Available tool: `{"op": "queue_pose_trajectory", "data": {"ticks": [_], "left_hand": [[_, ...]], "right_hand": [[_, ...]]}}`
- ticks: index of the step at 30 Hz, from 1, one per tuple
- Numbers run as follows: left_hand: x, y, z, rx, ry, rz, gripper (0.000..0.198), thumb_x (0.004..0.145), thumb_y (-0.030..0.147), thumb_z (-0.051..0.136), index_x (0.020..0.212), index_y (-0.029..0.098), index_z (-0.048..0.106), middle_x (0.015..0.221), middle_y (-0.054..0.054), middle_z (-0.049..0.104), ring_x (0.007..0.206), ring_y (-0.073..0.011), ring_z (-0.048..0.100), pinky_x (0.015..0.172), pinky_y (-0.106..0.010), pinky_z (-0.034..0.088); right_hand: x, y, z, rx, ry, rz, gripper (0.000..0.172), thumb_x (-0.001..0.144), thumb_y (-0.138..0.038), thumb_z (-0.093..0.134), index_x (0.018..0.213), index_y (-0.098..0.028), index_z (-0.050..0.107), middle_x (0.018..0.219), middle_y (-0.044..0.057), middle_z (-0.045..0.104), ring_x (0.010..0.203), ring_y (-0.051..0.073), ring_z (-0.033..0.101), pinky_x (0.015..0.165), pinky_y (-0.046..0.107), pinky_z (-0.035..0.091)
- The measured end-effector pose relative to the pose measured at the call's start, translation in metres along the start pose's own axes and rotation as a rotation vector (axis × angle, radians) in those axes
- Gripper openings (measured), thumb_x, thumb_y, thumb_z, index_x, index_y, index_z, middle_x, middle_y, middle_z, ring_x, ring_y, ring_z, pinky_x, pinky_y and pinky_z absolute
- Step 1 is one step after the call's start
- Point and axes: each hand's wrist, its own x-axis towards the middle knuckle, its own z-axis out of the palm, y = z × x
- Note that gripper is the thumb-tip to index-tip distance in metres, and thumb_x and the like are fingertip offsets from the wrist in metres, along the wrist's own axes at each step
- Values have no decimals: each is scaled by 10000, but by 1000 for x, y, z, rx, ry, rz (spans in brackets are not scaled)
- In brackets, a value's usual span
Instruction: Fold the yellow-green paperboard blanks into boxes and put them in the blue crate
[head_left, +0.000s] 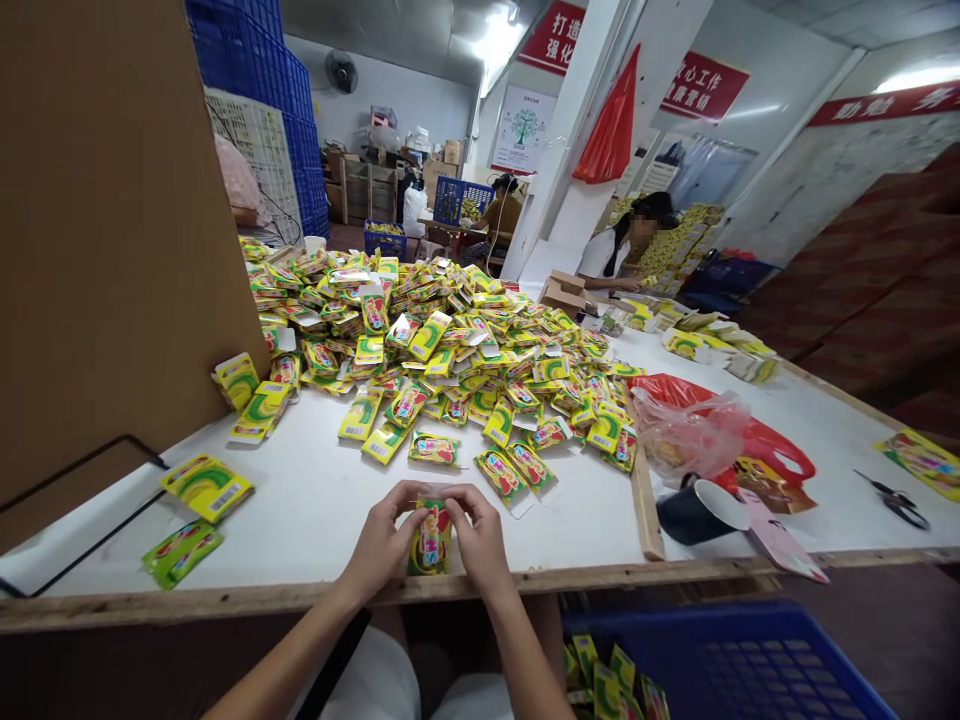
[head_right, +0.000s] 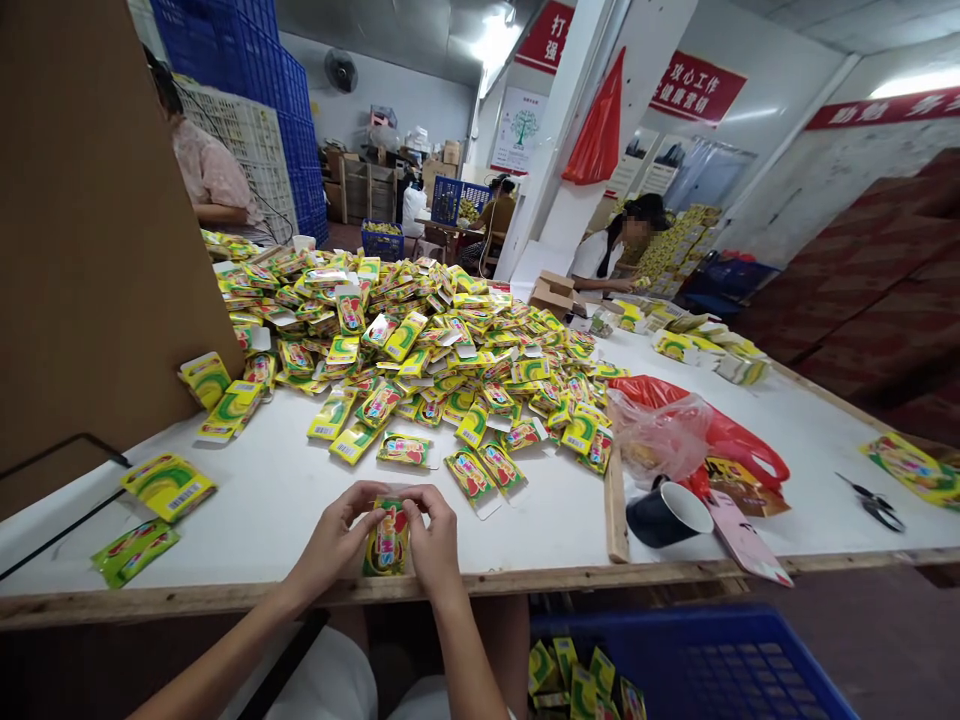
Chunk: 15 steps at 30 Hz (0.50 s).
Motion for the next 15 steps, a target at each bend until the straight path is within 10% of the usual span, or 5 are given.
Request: {"op": "queue_pose_trajectory", "data": {"ticks": [15], "left_hand": [[0,15,9,52,158,-102,159,818,314,571,843,165,624,772,-19,656,728,-163,611,690,-260,490]], "right_hand": [[2,-16,8,-103,24,20,127,833,-268,563,838,-167,641,728,16,647,654,142,571,622,242,458]]}}
